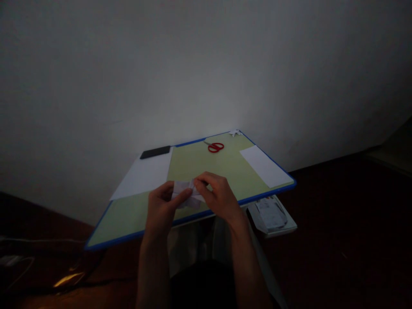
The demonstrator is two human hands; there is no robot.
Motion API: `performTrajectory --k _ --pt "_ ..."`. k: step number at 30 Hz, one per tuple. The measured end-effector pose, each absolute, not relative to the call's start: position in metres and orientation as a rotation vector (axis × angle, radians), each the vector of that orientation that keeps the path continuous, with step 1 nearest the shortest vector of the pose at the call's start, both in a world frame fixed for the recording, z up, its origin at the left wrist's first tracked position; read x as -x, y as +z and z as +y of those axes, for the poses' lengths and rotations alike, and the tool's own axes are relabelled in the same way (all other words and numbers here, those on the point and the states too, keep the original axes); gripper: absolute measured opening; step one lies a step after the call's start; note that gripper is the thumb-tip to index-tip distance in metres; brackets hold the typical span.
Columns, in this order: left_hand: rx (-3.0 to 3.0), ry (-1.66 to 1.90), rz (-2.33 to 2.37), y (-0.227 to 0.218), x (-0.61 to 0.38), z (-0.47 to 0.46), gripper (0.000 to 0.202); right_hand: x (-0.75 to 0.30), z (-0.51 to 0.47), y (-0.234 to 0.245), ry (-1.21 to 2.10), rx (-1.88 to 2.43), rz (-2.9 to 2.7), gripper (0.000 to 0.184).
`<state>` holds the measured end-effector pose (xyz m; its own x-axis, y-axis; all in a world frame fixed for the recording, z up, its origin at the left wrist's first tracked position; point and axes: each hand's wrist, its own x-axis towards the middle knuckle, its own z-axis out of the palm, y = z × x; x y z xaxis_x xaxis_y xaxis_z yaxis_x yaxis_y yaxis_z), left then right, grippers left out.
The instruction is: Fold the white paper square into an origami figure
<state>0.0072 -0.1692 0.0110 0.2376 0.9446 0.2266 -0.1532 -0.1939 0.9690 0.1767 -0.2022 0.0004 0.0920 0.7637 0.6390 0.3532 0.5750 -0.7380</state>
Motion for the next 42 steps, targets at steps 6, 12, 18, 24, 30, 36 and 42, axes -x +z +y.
performTrajectory --k 6,12,18,24,30,36,42 --pt "-1.369 1.251 0.856 0.013 -0.007 -0.169 0.021 -0.17 -0.2 0.002 0.471 0.975 -1.425 0.016" --pt "-1.414 1.204 0.86 0.017 -0.008 -0.172 0.02 -0.172 -0.198 0.0 0.509 0.964 -1.4 0.005" --pt "-1.465 1.207 0.883 0.013 -0.007 -0.169 0.022 -0.177 -0.196 -0.003 0.531 0.961 -1.419 0.006" --pt "-1.502 1.157 0.88 0.01 -0.002 -0.165 0.023 -0.181 -0.196 -0.005 0.602 0.978 -1.466 0.015" --pt "-1.474 1.149 0.889 0.014 -0.003 -0.166 0.025 -0.178 -0.195 -0.005 0.604 1.002 -1.449 0.012" --pt "-1.52 1.127 0.882 0.018 -0.003 -0.169 0.04 -0.179 -0.196 -0.007 0.619 1.0 -1.369 0.009" --pt "-1.24 1.259 0.747 0.013 -0.008 -0.165 0.06 -0.177 -0.19 -0.008 0.698 0.935 -1.054 0.026"
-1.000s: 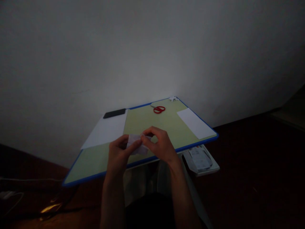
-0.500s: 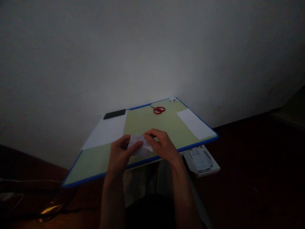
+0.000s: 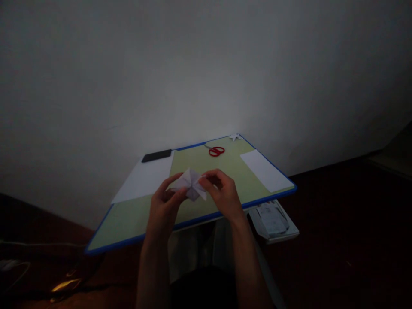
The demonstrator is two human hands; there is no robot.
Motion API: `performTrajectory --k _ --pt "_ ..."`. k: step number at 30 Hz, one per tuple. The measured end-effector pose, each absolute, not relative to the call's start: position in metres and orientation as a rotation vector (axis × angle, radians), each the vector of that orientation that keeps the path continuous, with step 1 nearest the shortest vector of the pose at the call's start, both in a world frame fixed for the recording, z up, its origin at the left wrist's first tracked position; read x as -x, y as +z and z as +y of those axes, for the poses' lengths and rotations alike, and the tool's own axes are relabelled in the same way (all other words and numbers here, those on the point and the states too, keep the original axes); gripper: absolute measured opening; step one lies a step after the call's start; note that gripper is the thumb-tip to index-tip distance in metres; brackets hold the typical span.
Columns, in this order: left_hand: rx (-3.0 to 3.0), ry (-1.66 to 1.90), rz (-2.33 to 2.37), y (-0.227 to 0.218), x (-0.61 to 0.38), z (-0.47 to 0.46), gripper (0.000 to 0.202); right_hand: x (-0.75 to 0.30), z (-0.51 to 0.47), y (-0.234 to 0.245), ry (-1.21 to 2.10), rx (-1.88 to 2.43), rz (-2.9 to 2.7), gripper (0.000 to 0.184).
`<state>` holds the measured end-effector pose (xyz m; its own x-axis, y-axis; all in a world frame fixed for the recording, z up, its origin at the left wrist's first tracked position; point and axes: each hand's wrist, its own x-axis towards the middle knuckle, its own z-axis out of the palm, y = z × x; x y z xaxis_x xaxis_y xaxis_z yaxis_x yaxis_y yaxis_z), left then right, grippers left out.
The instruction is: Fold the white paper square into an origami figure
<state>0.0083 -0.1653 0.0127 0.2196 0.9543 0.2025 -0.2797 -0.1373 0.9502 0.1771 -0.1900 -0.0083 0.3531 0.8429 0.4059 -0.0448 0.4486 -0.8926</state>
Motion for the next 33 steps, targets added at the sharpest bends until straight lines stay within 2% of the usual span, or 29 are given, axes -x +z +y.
performTrajectory --k 5,11,15,19,26,28,31,33 --pt "-1.125 1.271 0.645 0.006 -0.018 -0.163 0.055 -0.168 -0.184 -0.007 0.708 0.882 -0.928 0.031" --pt "-1.186 1.362 0.665 0.003 -0.019 -0.162 0.041 -0.17 -0.187 -0.008 0.802 0.864 -1.06 0.029" --pt "-1.279 1.287 0.786 0.006 -0.011 -0.163 0.046 -0.18 -0.194 -0.009 0.835 0.851 -1.206 0.026" --pt "-1.343 1.293 0.826 0.009 -0.01 -0.165 0.047 -0.183 -0.198 -0.008 0.821 0.875 -1.301 0.047" --pt "-1.269 1.432 0.902 0.009 -0.019 -0.165 0.047 -0.177 -0.198 -0.006 0.822 0.963 -1.329 0.023" --pt "-1.284 1.403 0.89 0.009 -0.018 -0.164 0.045 -0.178 -0.199 -0.005 0.802 1.011 -1.356 0.025" --pt "-1.366 1.267 0.855 0.011 -0.013 -0.165 0.048 -0.18 -0.2 -0.003 0.663 0.998 -1.289 0.042" --pt "-1.428 1.165 0.826 0.012 -0.01 -0.166 0.056 -0.182 -0.2 -0.002 0.583 0.958 -1.298 0.036"
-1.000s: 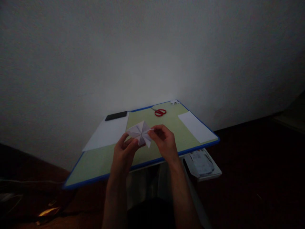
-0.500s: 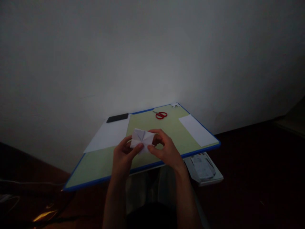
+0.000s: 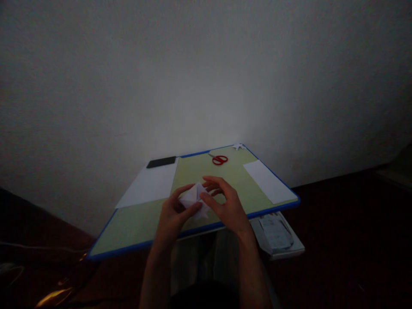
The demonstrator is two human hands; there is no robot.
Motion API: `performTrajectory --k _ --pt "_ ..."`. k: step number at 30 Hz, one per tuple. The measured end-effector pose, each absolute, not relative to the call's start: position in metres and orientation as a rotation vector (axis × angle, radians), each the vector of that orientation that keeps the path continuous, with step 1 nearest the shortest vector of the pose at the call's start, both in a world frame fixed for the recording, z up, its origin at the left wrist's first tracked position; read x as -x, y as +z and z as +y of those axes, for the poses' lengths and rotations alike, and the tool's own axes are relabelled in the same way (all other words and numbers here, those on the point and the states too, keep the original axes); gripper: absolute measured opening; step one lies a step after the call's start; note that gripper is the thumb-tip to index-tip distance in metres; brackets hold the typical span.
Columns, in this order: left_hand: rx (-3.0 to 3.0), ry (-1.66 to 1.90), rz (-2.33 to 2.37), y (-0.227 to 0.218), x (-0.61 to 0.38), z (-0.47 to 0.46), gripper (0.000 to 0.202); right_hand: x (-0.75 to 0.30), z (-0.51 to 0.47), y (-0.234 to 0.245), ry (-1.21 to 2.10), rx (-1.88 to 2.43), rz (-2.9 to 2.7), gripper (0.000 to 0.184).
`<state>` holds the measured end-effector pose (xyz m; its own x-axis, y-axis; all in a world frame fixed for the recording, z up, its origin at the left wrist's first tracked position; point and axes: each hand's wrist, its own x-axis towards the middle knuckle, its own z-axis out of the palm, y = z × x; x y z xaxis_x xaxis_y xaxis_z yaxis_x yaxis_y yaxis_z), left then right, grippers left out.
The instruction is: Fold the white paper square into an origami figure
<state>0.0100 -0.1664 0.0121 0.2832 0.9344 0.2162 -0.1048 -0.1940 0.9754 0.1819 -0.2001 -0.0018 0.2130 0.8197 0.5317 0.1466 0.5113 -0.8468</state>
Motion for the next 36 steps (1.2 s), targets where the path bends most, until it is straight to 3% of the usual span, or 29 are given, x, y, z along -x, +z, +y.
performTrajectory --k 4,17,20,23,25,31,36 --pt "-1.439 1.083 0.793 0.016 -0.007 -0.172 0.077 -0.184 -0.2 -0.001 0.551 0.95 -1.359 0.021" --pt "-1.323 1.234 0.816 0.021 -0.012 -0.176 0.113 -0.189 -0.198 -0.008 0.598 0.907 -1.239 0.018" --pt "-1.256 1.25 0.799 0.015 -0.014 -0.17 0.096 -0.19 -0.2 -0.006 0.553 0.881 -1.301 0.01" --pt "-1.271 1.241 0.754 0.009 -0.016 -0.166 0.05 -0.19 -0.201 -0.003 0.504 0.843 -1.344 0.002" --pt "-1.318 1.207 0.77 0.008 -0.016 -0.165 0.033 -0.191 -0.203 -0.001 0.472 0.846 -1.384 0.001" --pt "-1.381 1.203 0.87 0.014 -0.014 -0.167 0.052 -0.191 -0.206 0.005 0.363 0.879 -1.45 0.008" --pt "-1.5 1.113 0.848 0.017 -0.014 -0.166 0.035 -0.19 -0.208 0.007 0.366 0.895 -1.463 0.01"
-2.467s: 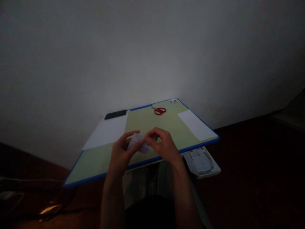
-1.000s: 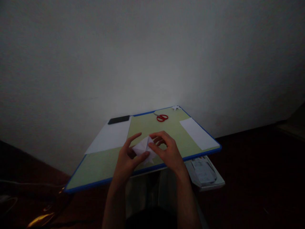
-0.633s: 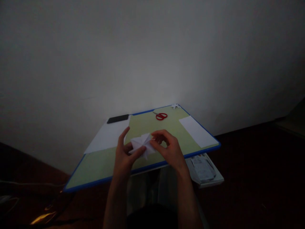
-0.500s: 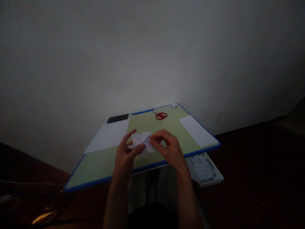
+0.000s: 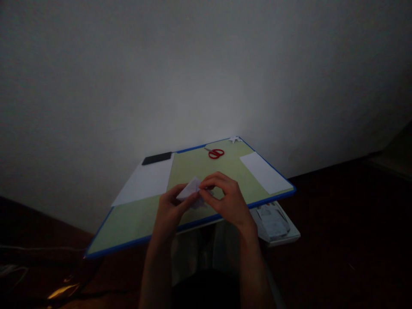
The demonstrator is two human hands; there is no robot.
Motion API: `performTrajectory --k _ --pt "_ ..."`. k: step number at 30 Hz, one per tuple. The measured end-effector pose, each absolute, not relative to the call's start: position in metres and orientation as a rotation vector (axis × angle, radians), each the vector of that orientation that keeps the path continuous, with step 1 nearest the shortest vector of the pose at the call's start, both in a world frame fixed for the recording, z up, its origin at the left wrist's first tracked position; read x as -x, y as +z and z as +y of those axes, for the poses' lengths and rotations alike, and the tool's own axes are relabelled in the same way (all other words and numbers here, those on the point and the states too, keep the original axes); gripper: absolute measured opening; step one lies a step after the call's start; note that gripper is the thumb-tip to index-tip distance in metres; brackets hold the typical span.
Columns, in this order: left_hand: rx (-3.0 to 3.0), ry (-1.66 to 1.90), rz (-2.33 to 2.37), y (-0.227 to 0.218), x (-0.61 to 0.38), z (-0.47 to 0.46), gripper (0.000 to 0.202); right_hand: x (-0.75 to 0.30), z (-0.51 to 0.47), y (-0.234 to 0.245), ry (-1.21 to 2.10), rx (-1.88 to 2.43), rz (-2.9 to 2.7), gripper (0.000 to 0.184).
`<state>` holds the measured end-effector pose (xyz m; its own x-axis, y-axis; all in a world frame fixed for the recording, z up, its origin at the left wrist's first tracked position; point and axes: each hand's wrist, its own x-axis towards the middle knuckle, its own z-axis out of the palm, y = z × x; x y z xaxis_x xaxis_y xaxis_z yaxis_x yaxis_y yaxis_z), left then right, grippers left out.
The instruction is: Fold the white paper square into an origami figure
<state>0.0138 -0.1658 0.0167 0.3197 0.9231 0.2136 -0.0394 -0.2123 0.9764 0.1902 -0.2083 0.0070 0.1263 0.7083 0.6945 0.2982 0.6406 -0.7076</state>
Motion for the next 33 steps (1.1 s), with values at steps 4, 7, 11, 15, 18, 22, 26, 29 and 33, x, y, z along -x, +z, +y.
performTrajectory --k 4,7,11,15,18,22,26,29,33 --pt "-1.486 1.071 0.829 0.015 -0.017 -0.167 0.035 -0.189 -0.207 0.006 0.38 0.937 -1.439 0.009" --pt "-1.481 1.049 0.828 0.013 -0.021 -0.168 0.037 -0.187 -0.206 0.006 0.379 0.981 -1.403 0.009" --pt "-1.494 1.033 0.841 0.009 -0.022 -0.167 0.046 -0.184 -0.207 0.006 0.458 1.005 -1.327 0.018" --pt "-1.521 0.998 0.792 0.006 -0.021 -0.166 0.046 -0.184 -0.208 0.007 0.461 1.013 -1.327 0.009" --pt "-1.509 1.016 0.778 0.004 -0.022 -0.166 0.044 -0.185 -0.208 0.006 0.475 1.021 -1.318 0.011" --pt "-1.477 1.056 0.789 0.001 -0.024 -0.166 0.042 -0.184 -0.207 0.005 0.507 1.008 -1.324 0.006" --pt "-1.457 1.059 0.811 0.001 -0.024 -0.166 0.042 -0.182 -0.206 0.004 0.525 1.013 -1.271 0.005" --pt "-1.46 1.053 0.799 0.002 -0.023 -0.167 0.044 -0.182 -0.206 0.003 0.524 1.023 -1.255 0.012" --pt "-1.458 1.036 0.775 0.005 -0.022 -0.168 0.045 -0.185 -0.208 0.003 0.509 1.035 -1.3 0.016"
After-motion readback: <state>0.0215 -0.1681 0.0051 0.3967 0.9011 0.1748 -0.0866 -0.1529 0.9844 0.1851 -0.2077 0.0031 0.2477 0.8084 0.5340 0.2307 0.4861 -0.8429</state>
